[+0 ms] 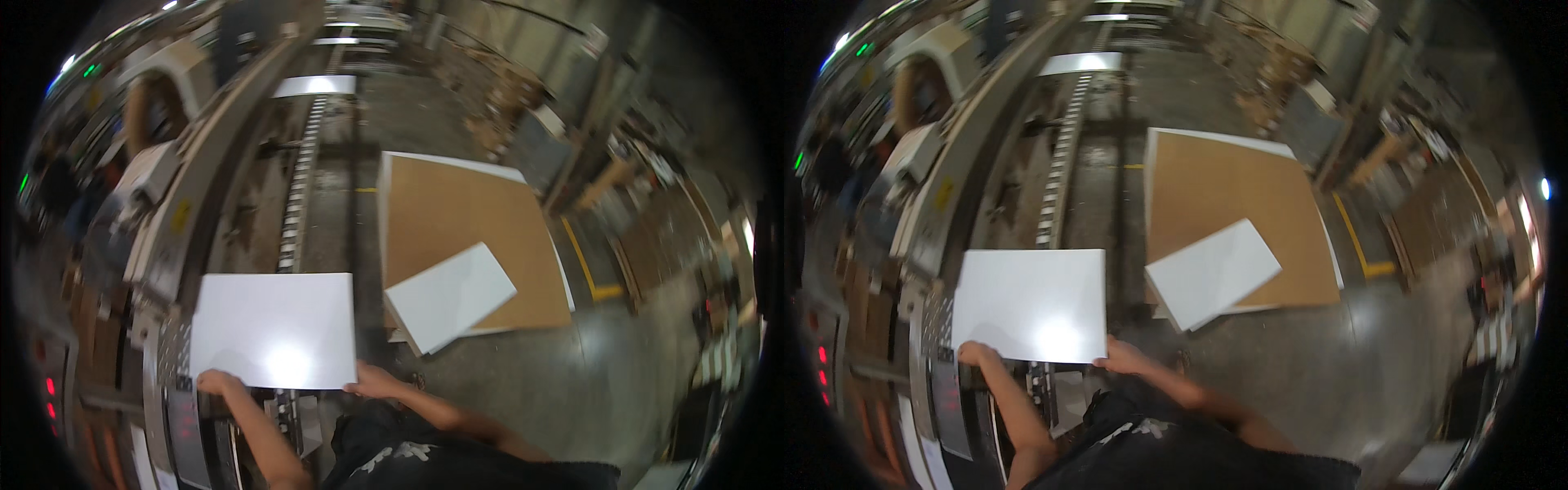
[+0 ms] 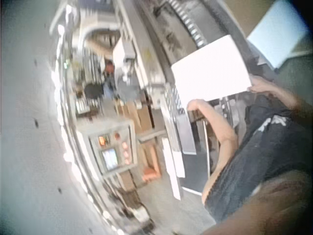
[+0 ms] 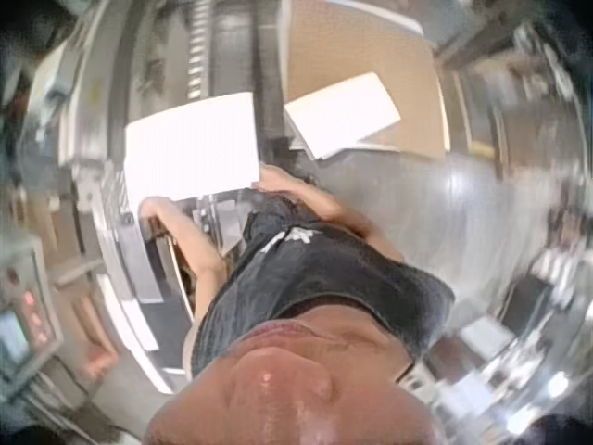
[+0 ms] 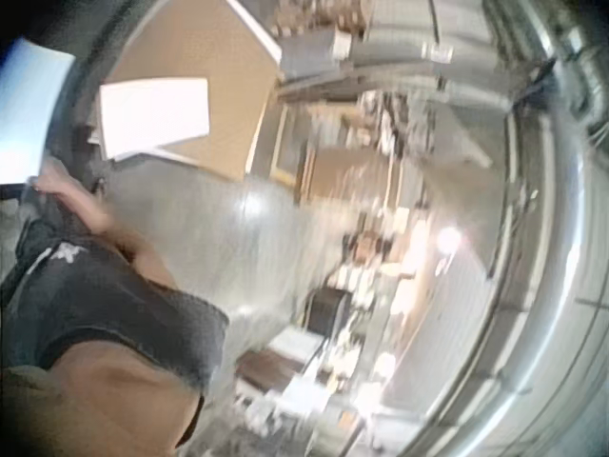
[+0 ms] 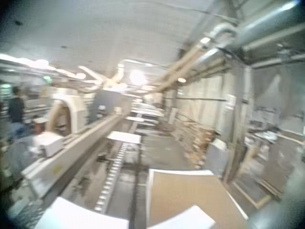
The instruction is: The person repeatedly picks up white rectangular panels from a stack, places them onto a conveyor or machine table, and then retrieves them to return to the stack. The person also briefly handles a brown cardboard sheet at the end.
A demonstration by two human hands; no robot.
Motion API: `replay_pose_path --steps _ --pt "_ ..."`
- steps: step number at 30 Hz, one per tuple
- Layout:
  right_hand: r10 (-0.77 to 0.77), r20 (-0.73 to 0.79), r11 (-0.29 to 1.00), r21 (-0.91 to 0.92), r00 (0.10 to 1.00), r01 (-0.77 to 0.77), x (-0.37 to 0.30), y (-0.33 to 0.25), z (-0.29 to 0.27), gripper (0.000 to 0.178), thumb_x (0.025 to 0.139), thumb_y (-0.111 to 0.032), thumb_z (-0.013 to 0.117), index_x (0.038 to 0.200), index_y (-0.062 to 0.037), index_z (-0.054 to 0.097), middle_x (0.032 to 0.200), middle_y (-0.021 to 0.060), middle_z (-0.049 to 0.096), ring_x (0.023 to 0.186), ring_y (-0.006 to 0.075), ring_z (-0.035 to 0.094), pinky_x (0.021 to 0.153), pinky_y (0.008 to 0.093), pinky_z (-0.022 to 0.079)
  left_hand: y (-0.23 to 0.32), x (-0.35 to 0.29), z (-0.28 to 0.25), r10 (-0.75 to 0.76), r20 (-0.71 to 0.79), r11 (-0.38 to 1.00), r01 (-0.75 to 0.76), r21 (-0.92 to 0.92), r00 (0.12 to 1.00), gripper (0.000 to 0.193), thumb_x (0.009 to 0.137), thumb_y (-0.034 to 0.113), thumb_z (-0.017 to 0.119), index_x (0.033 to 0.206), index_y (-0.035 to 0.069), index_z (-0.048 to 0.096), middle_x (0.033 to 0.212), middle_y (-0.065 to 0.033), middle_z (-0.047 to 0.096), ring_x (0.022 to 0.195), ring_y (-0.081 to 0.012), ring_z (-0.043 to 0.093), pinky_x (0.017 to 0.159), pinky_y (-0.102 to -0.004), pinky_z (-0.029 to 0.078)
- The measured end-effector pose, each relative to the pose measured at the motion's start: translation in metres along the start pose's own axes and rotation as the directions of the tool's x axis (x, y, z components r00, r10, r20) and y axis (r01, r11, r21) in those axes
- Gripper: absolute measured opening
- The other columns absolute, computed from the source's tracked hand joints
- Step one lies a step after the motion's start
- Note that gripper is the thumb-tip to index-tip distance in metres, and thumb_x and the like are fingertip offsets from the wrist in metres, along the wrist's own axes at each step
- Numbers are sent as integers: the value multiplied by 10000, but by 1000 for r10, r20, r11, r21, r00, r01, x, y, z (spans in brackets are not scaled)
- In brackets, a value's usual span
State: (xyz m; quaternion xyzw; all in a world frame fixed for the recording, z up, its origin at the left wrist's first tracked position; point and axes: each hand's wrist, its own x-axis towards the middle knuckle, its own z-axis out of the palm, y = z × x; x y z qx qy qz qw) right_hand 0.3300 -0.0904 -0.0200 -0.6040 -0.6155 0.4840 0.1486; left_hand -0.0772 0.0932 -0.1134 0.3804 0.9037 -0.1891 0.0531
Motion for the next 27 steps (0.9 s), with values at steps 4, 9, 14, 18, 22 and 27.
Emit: replay_pose_path --steps 4,9,14,18,22,27 --pt "-54 45 998 28 997 53 -27 22 -37 748 931 -536 627 1363 35 409 963 194 701 874 359 686 758 448 518 27 15 -38 -48 -425 999 34 -40 904 300 941 265 510 1141 58 593 1170 -142 676 1020 -283 650 863 -421 500" --pt "305 -126 952 20 944 -305 -127 161 -85 591 923 -536 605 1322 -102 565 1235 149 657 1124 362 630 931 479 487 103 -200 -128 -275 -875 479 -733 -483 398 439 1041 226 477 1379 -45 409 1205 -261 603 1052 -367 629 924 -457 495" --pt "658 -355 698 -45 664 -715 -311 418 -18 454 905 -427 647 1139 -38 655 1172 148 684 1045 357 643 879 467 513 240 -438 -63 642 -419 -161 -422 -892 642 377 1032 190 536 1339 -12 447 1104 -214 647 971 -327 647 849 -417 518" --pt "979 -159 203 770 127 -605 -379 394 -54 325 940 -361 650 947 -39 692 807 102 716 677 239 677 601 400 535 383 -390 178 594 -411 -11 -505 -863 691 574 978 325 635 1354 -44 408 1133 -238 659 909 -412 681 863 -430 546" --pt "995 -7 -52 799 -96 -599 -490 371 21 308 933 -343 656 864 -50 722 727 85 702 649 215 674 591 388 537 425 -429 232 501 494 754 -79 -652 711 828 769 591 780 1160 -121 617 1132 -249 685 950 -378 702 818 -463 588" --pt "975 136 -213 785 -173 -581 -522 353 91 318 920 -332 642 903 -27 732 854 118 713 765 262 674 702 405 541 453 -427 295 556 374 742 -241 -625 742 693 910 422 704 1234 -111 403 1122 -337 637 976 -454 683 858 -508 581"
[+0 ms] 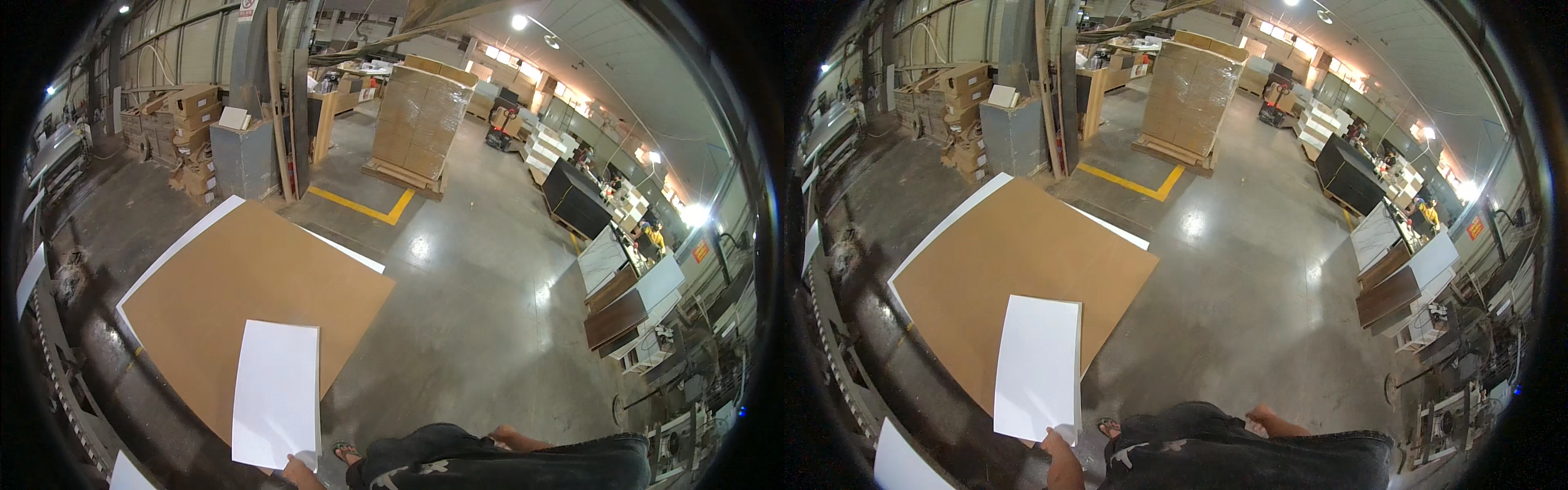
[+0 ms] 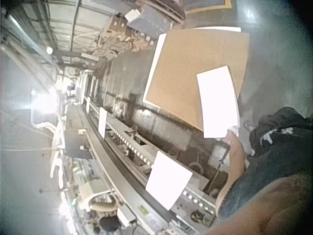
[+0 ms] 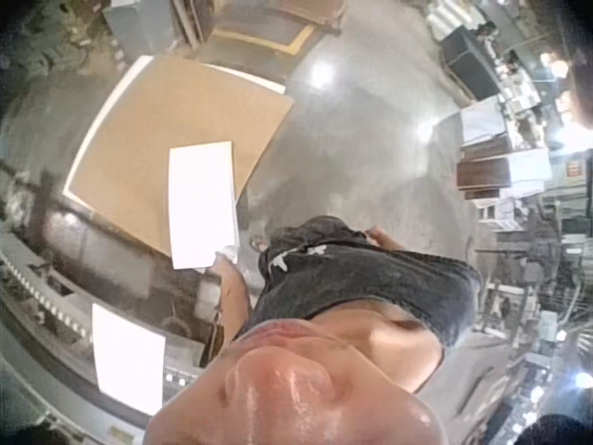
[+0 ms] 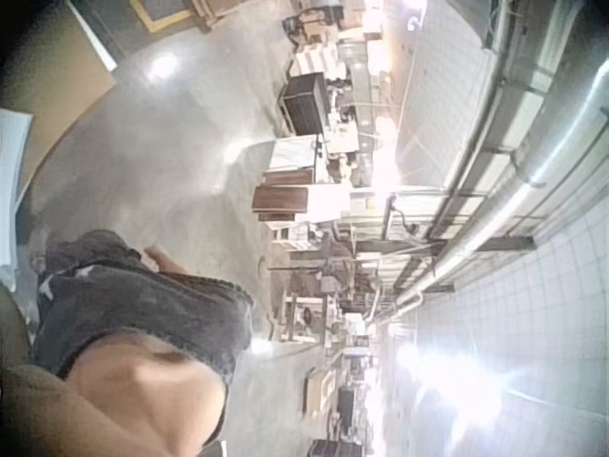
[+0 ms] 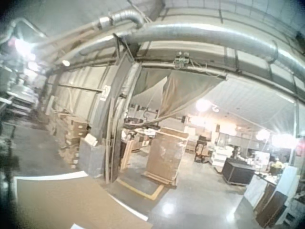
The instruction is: The person repeatedly picks up white rectangular panels from a stack, places them onto a conveyor or machine table, and then retrieves them to return to the stack. The person also briefly handles a brown cardboard sheet at the end.
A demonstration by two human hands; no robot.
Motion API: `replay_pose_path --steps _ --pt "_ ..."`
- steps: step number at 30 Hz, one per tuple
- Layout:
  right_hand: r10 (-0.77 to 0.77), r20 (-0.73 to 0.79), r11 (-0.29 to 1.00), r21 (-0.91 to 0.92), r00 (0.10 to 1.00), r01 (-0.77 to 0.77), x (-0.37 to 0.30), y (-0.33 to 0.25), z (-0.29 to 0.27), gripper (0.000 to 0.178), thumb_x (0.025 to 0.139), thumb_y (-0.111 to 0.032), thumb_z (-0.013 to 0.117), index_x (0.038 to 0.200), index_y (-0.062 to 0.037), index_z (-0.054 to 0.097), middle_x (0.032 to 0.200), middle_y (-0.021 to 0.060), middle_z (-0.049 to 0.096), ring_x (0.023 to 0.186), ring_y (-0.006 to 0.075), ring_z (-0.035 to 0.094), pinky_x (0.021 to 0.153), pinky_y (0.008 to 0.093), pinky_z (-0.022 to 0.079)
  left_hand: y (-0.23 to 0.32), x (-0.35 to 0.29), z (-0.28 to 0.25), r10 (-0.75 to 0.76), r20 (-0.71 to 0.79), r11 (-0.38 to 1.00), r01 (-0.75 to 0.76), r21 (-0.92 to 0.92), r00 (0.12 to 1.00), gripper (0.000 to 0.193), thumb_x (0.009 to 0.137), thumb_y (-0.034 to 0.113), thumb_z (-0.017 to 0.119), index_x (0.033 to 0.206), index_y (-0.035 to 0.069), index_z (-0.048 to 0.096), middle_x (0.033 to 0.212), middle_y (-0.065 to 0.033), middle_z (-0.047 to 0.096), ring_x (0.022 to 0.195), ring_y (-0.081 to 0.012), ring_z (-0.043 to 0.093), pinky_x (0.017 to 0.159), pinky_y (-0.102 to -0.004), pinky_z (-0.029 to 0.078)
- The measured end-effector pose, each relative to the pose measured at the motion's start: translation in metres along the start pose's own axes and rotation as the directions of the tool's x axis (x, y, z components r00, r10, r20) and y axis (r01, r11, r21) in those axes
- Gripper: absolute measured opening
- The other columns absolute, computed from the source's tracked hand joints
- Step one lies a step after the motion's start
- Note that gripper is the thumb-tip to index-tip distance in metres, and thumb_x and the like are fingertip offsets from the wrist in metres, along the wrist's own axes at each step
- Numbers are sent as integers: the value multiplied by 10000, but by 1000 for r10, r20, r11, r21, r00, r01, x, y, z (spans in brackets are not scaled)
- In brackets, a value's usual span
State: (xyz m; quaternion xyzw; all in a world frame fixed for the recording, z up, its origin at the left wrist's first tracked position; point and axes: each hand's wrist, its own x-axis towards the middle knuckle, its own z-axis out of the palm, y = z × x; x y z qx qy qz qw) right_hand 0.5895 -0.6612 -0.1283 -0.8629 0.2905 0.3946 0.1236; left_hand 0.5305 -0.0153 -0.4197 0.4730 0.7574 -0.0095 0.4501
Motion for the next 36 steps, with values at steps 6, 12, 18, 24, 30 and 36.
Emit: replay_pose_path --steps 6,12,18,24,30,36 --pt "-159 43 987 9 986 159 12 11 45 275 852 -269 667 876 -2 732 844 185 694 805 335 670 724 463 510 6 -64 -54 27 13 1000 -27 12 1000 617 917 433 699 1243 -45 484 1121 -280 667 1056 -428 662 878 -510 567" --pt "-256 56 966 42 965 254 13 -112 28 325 834 -306 625 846 -4 743 867 213 715 827 382 681 717 483 511 21 -53 -82 -93 352 834 266 -484 932 565 955 448 653 1205 -52 571 1097 -212 682 995 -370 679 817 -515 574" --pt "-572 316 808 57 757 587 -28 -253 71 468 941 -427 628 1055 24 680 906 135 720 821 239 686 764 375 531 69 -158 -113 16 -114 981 -37 -188 993 828 925 659 551 1097 -148 616 959 -257 697 811 -401 686 756 -510 580" --pt "-703 610 673 737 366 64 -87 -392 242 388 933 -411 684 1025 -34 670 913 75 683 795 198 656 682 351 538 144 -227 -134 -56 -306 885 -95 -455 950 572 1061 432 395 1300 -87 410 1191 -353 597 1069 -447 640 868 -537 565" --pt "-542 453 303 891 707 -338 -143 -475 219 257 908 -79 661 1126 46 608 1042 186 677 864 320 701 705 475 617 131 -229 -232 161 -460 945 -271 -183 873 521 1060 420 401 1235 -60 501 1171 -293 636 1027 -450 642 869 -512 522" --pt "-579 266 329 941 771 -78 -36 -432 194 252 909 -88 702 1106 46 618 993 150 690 852 270 703 753 403 610 0 -200 -358 349 -580 887 -459 -48 736 515 1023 461 526 955 -48 563 833 -129 586 749 -256 545 696 -416 465"
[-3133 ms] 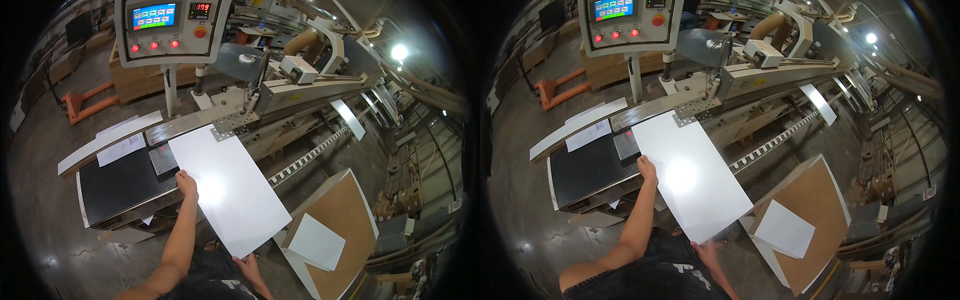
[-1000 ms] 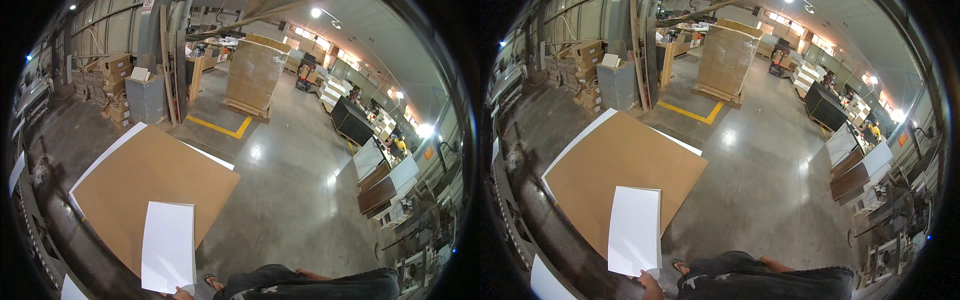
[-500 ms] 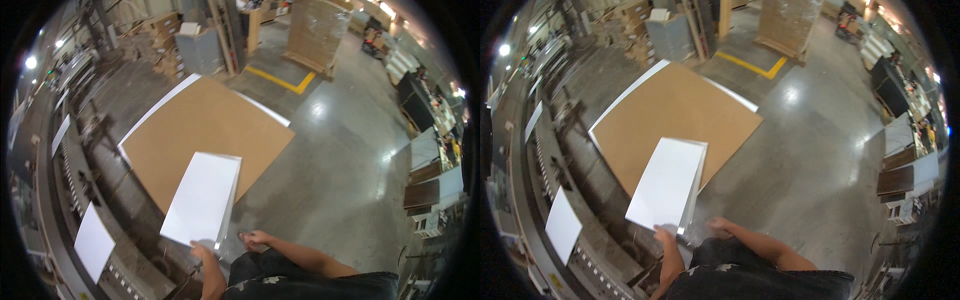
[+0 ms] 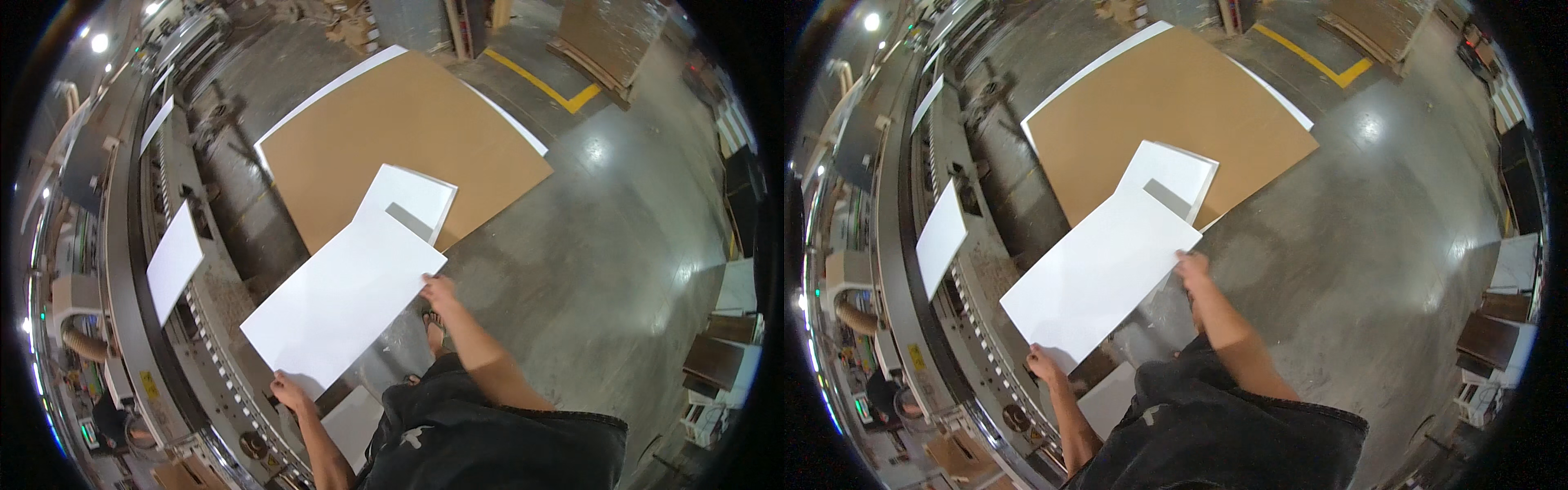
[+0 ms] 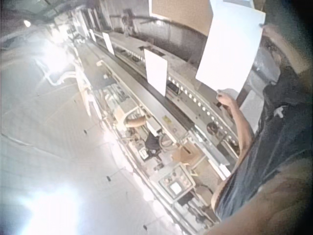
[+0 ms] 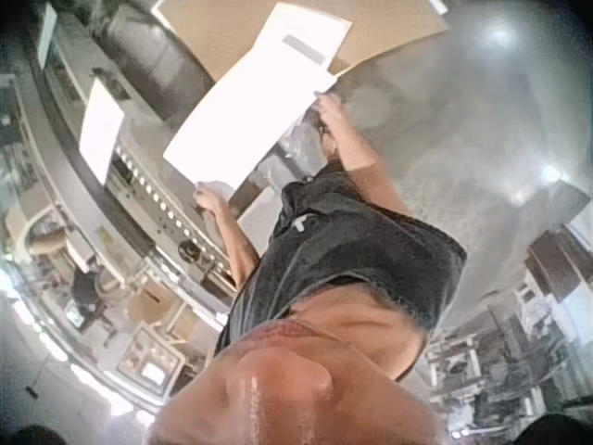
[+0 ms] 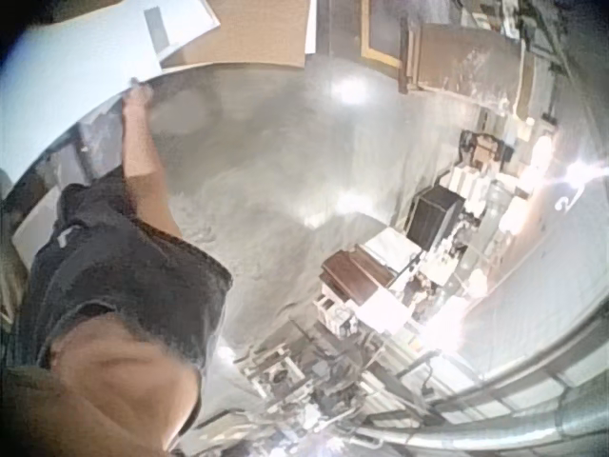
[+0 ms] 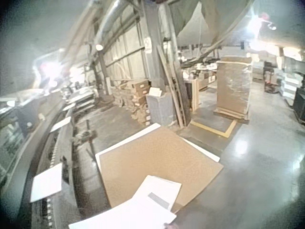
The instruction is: The person repeatedly picks up white rectangular panels from a stack, places them onto a conveyor or machine table, and then retrieves them to return to the stack. The person also briefly handles a brown cardboard sheet at the end.
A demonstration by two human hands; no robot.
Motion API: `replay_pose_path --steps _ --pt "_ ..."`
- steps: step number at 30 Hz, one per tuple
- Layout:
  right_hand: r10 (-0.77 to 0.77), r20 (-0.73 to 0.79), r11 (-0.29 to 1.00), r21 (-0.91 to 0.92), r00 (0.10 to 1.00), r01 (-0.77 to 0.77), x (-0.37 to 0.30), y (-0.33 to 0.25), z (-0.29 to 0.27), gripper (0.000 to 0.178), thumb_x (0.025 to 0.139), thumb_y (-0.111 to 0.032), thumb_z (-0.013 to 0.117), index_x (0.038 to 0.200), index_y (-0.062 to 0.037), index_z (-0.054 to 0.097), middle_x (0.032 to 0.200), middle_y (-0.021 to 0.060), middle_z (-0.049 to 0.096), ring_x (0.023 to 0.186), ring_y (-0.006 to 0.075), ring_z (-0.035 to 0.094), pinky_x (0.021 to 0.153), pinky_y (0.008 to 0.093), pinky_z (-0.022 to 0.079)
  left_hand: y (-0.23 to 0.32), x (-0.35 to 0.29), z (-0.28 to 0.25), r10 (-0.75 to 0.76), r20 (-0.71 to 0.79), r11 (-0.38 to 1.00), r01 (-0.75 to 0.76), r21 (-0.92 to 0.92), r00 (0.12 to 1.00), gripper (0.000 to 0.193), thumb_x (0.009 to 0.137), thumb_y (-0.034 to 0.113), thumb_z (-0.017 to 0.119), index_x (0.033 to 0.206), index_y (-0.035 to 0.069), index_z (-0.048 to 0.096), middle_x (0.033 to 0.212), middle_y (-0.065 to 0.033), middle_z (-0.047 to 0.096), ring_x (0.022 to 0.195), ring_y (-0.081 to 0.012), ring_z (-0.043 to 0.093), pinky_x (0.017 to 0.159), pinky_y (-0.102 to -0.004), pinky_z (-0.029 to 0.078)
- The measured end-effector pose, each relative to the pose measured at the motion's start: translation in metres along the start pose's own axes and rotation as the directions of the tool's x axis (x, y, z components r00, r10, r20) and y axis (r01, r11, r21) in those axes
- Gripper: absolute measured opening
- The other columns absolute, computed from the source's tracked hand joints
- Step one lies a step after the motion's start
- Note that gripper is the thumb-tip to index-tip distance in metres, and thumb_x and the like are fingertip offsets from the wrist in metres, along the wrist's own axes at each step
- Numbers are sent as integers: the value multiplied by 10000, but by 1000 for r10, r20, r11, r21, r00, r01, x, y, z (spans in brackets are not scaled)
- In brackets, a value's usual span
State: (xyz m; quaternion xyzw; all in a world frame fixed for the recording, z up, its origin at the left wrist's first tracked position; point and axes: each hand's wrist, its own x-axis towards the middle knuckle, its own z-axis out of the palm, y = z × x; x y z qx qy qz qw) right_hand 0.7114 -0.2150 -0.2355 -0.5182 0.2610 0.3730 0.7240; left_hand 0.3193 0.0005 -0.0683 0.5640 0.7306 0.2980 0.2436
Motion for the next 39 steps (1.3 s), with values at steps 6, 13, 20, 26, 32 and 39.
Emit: replay_pose_path --steps 6,13,20,26,32,39 --pt "62 483 949 -300 873 99 -97 -39 -21 282 961 -81 634 1205 56 601 1049 128 696 915 241 704 822 389 606 -88 -37 -166 -188 -50 968 176 -178 981 469 1014 416 582 744 50 466 685 -23 488 625 -151 442 588 -362 387" --pt "258 615 817 -550 745 171 -193 5 21 343 1042 -284 544 1158 29 623 946 126 699 768 230 706 615 357 597 -204 -98 -273 -272 -302 926 163 -339 914 400 1000 303 571 847 -67 573 785 -99 605 733 -188 533 684 -369 453" --pt "359 747 230 -651 559 723 -250 100 39 406 963 -341 677 1063 34 556 772 120 663 494 181 623 415 301 488 -279 -147 -374 -337 -499 935 344 -82 798 442 991 364 536 898 -59 621 887 -266 661 818 -420 622 733 -470 467" --pt "507 661 269 -731 553 626 -311 155 2 395 967 -291 668 1124 42 525 917 167 660 596 224 664 412 334 526 -305 -167 -438 -336 -512 910 412 40 791 359 991 329 538 1005 -15 639 932 -247 661 894 -445 615 802 -499 478" --pt "563 604 290 -783 564 550 -390 170 -29 403 1016 -311 576 1212 34 505 870 165 678 528 242 653 383 319 499 -289 -193 -399 -162 -836 939 343 33 525 563 858 154 702 1351 -10 485 1375 -228 467 1265 -433 441 1074 -475 356" --pt "819 426 148 -804 384 576 -415 185 -55 419 1050 -353 500 1157 45 580 842 143 708 658 210 695 515 305 541 -266 -217 -274 -630 -469 735 282 -616 620 608 899 229 704 1357 -64 431 1225 -282 619 1152 -410 601 1002 -449 449"
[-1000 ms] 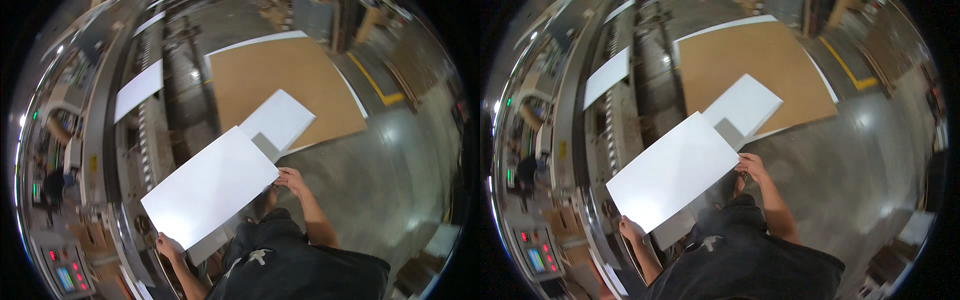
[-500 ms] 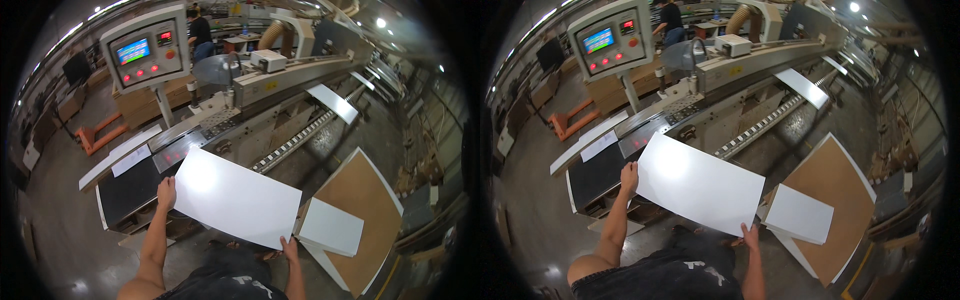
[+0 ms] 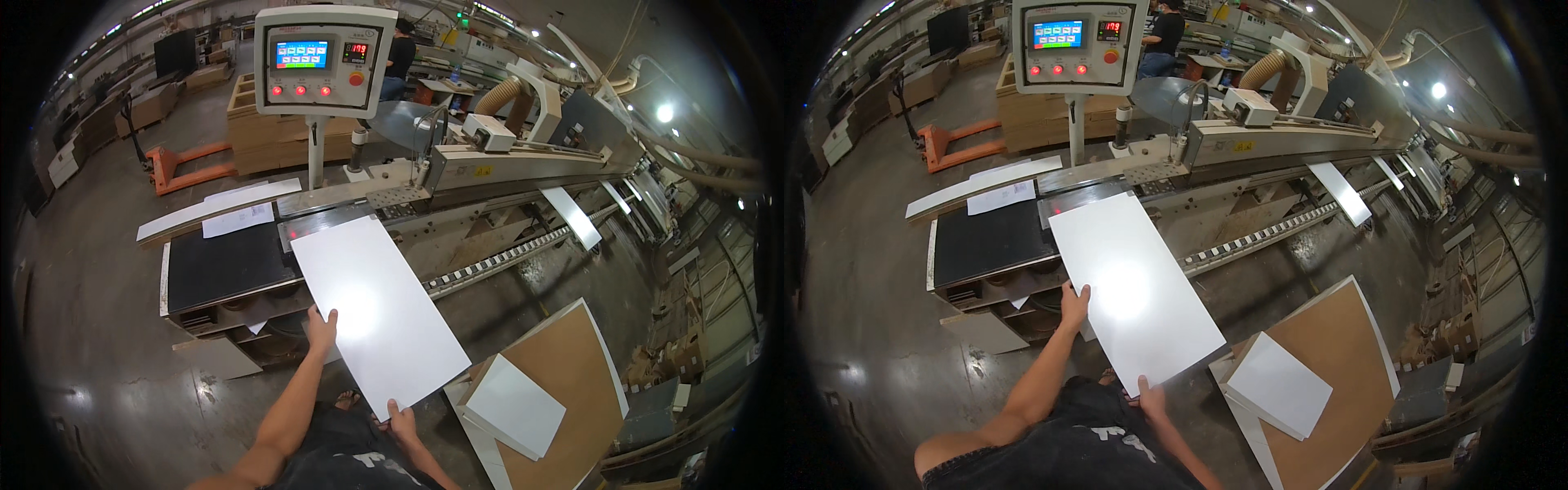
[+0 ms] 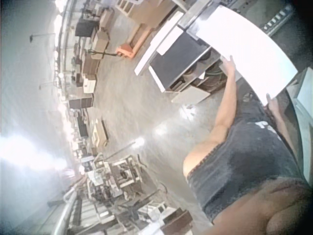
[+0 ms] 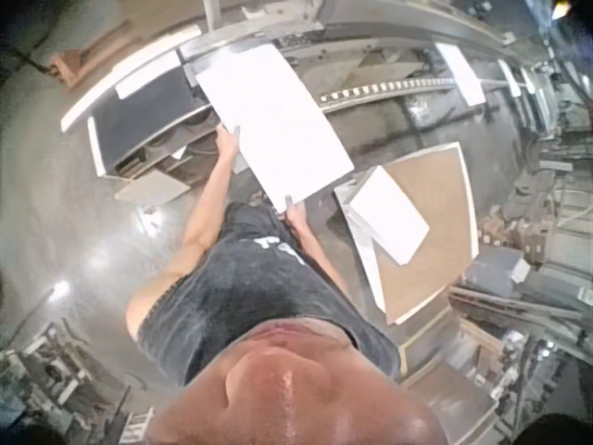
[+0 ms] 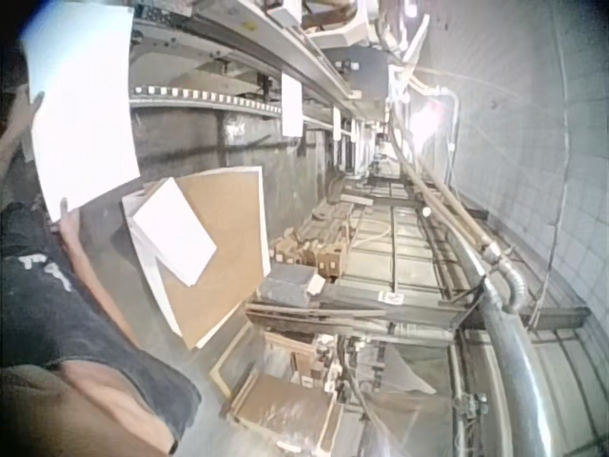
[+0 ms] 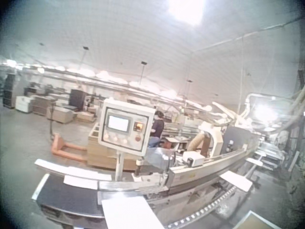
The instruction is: The person repeatedly picks up white rectangular panels from a stack, places them onto a conveyor or machine table, and then retrieves them to return to the stack. The person also briefly handles a brown cardboard sheet at the end.
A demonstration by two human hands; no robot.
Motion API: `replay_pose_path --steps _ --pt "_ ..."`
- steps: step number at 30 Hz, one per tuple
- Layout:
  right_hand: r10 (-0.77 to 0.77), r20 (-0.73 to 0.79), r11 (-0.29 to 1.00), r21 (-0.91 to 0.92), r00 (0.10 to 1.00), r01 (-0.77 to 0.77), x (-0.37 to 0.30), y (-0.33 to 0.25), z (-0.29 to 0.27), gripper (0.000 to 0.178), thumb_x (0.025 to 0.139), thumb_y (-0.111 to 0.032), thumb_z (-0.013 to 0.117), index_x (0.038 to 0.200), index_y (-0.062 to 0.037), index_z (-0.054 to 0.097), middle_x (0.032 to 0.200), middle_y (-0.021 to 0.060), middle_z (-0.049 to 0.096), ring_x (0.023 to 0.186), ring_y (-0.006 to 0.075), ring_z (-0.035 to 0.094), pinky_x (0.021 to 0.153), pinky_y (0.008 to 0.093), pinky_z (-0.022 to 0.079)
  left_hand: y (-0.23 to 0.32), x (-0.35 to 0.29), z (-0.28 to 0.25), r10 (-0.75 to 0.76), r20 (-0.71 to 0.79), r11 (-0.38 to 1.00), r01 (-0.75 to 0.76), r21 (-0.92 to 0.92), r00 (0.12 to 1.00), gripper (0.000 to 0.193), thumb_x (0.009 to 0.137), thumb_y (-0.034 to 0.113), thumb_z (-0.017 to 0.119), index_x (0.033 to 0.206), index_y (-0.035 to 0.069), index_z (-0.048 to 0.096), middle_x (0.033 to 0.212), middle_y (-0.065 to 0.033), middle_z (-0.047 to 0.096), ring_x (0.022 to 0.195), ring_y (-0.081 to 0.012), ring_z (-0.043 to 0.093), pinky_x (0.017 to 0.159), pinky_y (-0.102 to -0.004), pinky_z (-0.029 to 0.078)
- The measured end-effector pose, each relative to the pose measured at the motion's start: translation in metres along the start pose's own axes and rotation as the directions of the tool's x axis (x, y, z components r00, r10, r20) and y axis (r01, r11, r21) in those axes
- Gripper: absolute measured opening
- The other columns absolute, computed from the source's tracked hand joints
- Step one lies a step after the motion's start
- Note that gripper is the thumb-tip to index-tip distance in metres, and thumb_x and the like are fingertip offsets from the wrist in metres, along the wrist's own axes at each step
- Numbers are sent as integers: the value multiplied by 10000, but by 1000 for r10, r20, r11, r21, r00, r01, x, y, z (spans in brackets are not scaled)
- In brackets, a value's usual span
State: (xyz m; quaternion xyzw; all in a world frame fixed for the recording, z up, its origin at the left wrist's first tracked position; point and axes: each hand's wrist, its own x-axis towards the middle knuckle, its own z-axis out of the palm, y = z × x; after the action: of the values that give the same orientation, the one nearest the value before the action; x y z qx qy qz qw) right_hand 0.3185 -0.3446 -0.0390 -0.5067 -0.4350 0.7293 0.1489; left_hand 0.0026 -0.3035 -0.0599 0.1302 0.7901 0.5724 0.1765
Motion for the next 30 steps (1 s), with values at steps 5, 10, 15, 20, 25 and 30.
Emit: replay_pose_path --steps 5,10,15,20,25,30 --pt "-27 195 998 -53 980 38 20 -27 19 425 1069 -339 439 1173 40 599 901 160 735 700 193 712 581 293 559 19 36 2 -44 -43 994 48 102 998 435 962 161 575 1381 65 508 1245 -214 653 1145 -376 631 958 -442 486" --pt "13 213 999 -32 977 -7 32 -58 38 390 1071 -304 434 1182 31 600 905 143 738 699 189 713 575 291 549 12 82 10 -116 -78 993 117 10 990 385 972 158 547 1336 33 555 1235 -211 657 1132 -358 635 945 -426 488" --pt "40 214 997 -72 976 -25 52 -71 53 366 1073 -310 439 1199 17 547 886 139 723 702 193 711 577 285 532 3 119 40 -239 -168 959 206 -193 956 336 1015 231 444 1164 -41 574 1142 -180 644 1059 -297 607 930 -397 464" --pt "75 100 996 -60 992 -69 53 -79 54 408 1068 -333 452 1224 41 498 820 160 713 655 208 698 556 290 526 17 112 59 -307 -128 912 253 -322 943 340 1041 249 399 1145 -32 559 1094 -150 623 1012 -258 574 903 -380 450" --pt "57 -127 994 -82 990 -68 63 -93 43 463 1061 -402 451 1106 53 526 696 150 676 518 184 630 456 268 471 42 104 84 -356 -89 897 314 -310 930 322 1058 256 391 1144 -6 555 1099 -134 616 996 -247 561 885 -374 448" --pt "96 -239 985 -115 966 -126 90 -120 3 489 1052 -429 473 1096 53 543 690 129 658 484 169 613 398 267 435 61 105 142 -397 -84 874 349 -338 914 302 1066 241 375 1127 -12 528 1058 -139 592 950 -245 535 882 -371 439"
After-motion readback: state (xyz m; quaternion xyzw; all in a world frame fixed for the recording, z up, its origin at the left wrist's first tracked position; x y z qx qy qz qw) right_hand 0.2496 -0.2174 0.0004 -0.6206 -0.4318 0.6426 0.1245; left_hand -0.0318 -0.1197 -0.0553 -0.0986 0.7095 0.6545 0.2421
